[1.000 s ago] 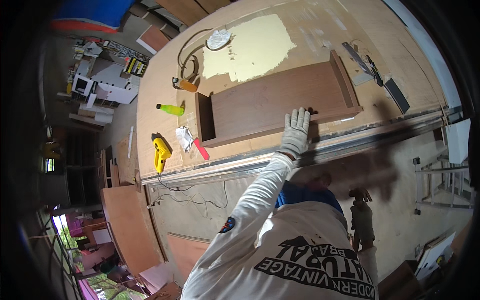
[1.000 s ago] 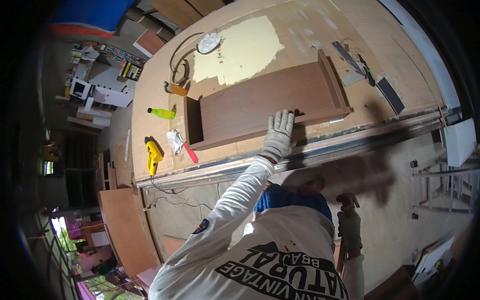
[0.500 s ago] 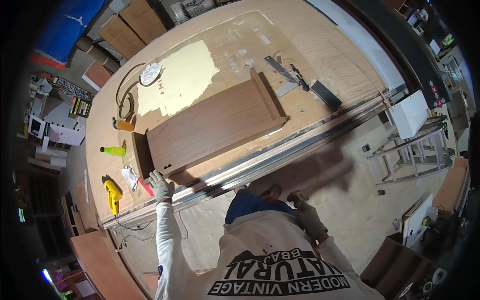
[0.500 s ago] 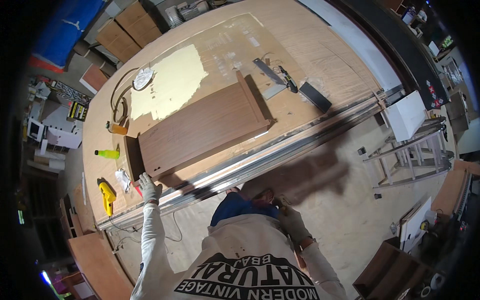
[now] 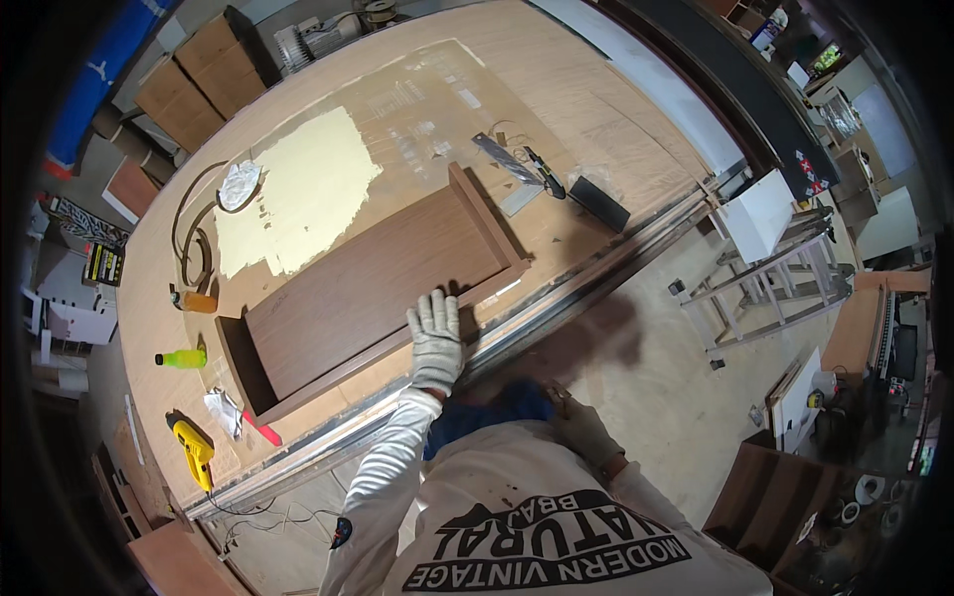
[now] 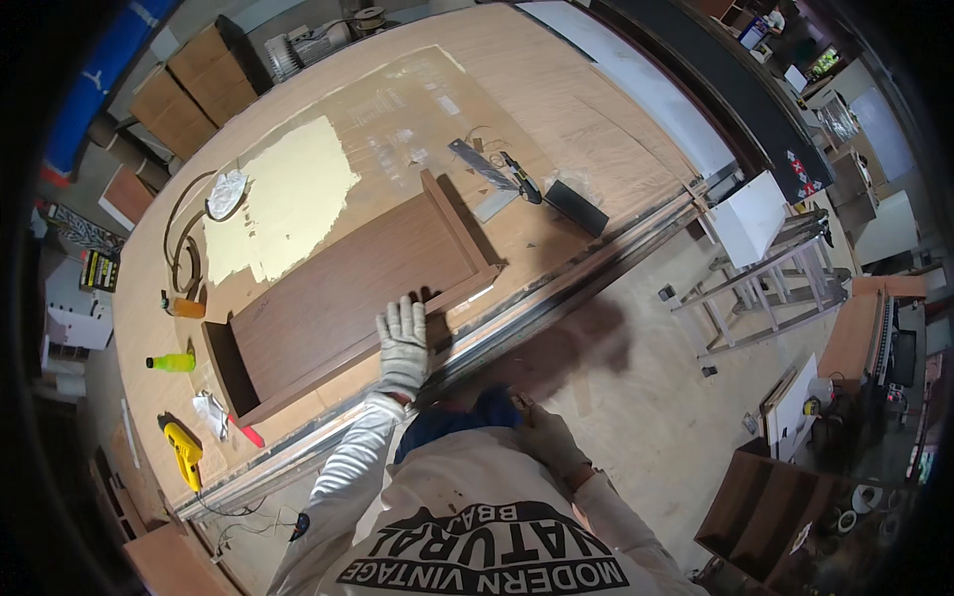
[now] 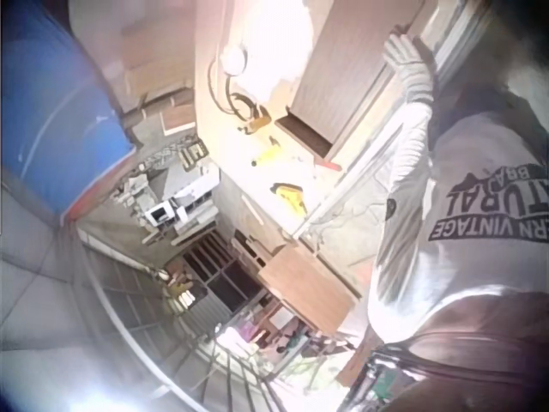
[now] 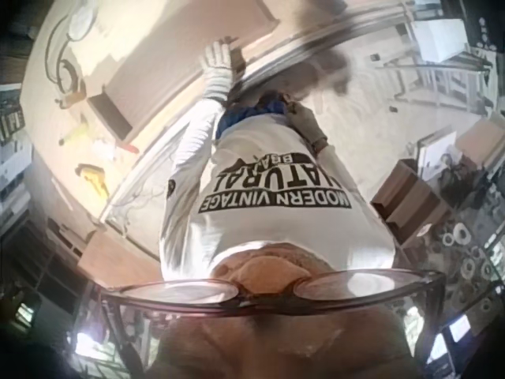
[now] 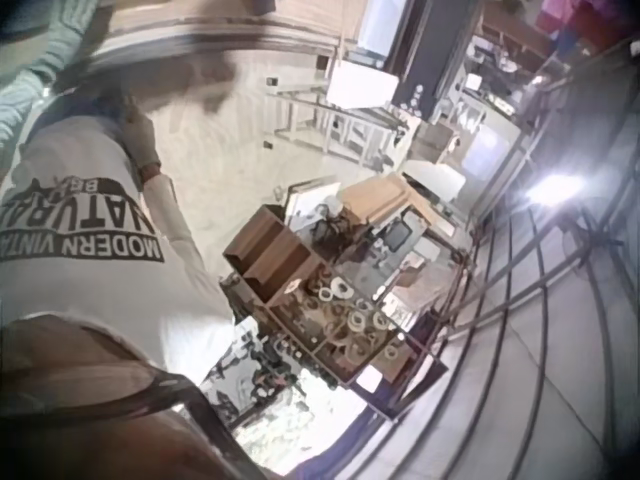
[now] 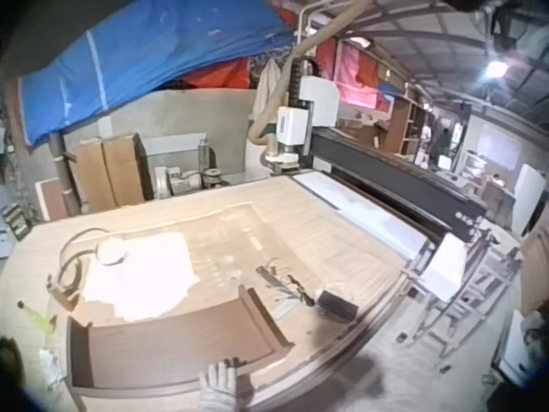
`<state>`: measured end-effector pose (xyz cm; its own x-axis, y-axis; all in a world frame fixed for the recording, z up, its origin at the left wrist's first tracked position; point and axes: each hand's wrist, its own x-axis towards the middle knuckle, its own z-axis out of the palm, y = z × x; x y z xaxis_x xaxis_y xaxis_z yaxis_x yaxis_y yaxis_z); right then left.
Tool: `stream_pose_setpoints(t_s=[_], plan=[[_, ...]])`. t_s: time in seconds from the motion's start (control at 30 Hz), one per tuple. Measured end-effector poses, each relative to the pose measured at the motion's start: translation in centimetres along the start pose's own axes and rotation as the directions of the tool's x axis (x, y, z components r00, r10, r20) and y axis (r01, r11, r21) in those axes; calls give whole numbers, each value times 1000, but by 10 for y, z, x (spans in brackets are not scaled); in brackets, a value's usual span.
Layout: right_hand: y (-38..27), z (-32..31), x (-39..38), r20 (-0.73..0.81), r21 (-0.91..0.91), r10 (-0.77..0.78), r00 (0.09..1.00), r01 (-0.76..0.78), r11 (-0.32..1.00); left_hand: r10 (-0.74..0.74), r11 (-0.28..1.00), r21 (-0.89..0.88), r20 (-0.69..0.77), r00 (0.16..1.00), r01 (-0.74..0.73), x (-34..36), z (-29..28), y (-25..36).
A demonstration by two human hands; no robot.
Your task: The person applies adhesive and veneer edging to a wooden cabinet box, using a hammer to secure it, a heat gun to bond the adhesive, and a scraper to trim the excess.
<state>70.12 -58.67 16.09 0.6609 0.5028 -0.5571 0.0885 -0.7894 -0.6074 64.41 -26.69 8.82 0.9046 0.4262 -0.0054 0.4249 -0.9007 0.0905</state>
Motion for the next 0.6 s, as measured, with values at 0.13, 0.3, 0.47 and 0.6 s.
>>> stream_pose_setpoints(t_s=[0.13,0.3,0.47,0.6], plan=[[-27,-26,15,22,-123,9,1000,-6,992,53,998,-43,-55,997,-56,43,5,29],[-20,-66,58,-23,-62,-65,998,63,996,-80,983,-165,2,997,79,94,-15,73],[0,-137,127,-9,9,-197,980,197,980,-213,960,-218,-165,963,175,124,0,101],[51,-204,220,-135,24,-343,930,349,937,-265,963,-120,-288,920,240,123,19,114]])
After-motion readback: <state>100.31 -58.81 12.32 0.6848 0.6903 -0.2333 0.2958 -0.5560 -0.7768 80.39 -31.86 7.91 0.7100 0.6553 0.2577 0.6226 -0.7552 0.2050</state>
